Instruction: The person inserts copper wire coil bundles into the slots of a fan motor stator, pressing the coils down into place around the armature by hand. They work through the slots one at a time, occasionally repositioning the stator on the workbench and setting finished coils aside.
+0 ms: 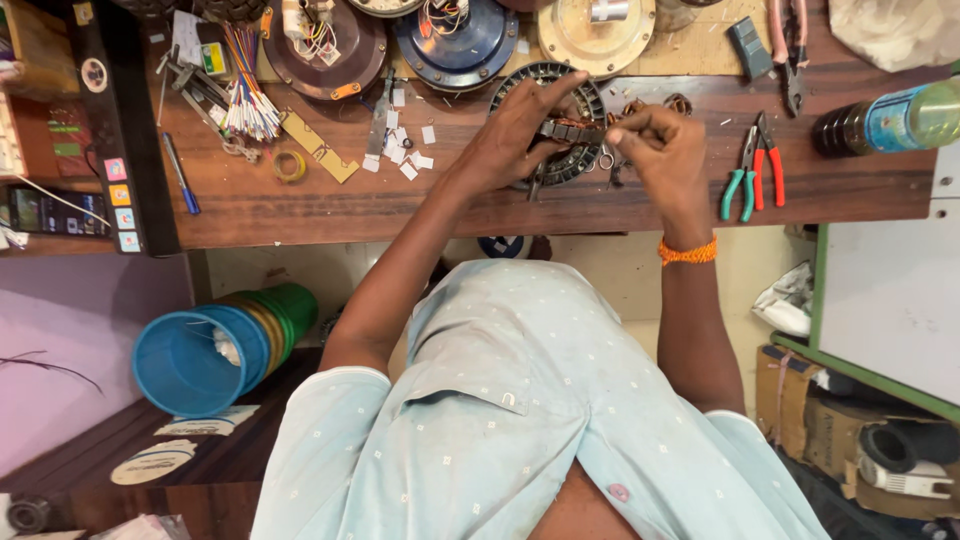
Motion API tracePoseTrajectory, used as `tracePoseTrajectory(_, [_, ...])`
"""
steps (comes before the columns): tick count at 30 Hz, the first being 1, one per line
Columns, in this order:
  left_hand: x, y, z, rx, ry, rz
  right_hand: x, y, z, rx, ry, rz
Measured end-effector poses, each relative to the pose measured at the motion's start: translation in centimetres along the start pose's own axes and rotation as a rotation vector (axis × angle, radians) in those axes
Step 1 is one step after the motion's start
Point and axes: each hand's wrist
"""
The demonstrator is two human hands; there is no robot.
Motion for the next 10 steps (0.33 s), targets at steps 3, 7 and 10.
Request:
tracePoseTrajectory(3, [0.0,0.2,-0.3,-0.027,0.003,-0.048,-1.8,-1.1,0.4,-0.116,0.059,0.007])
tracePoseTrajectory(7, [0.6,0.2,-0.3,0.090,-0.165,-0.015,-3.2,-3.7,1.2,-0.380,0.147,0.118])
tracePoseTrajectory(10, [0.5,0.4,-0.4,0.045,-0.109,-0.068,-4.1,-5.6,2.1,-0.472,0.406,0.211])
Point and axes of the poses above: each hand's wrist, its own x-axis towards the middle knuckle, its own y-axis out of the back of the hand, z = x × y, and after that the axes turned 5 degrees about x, right-handed
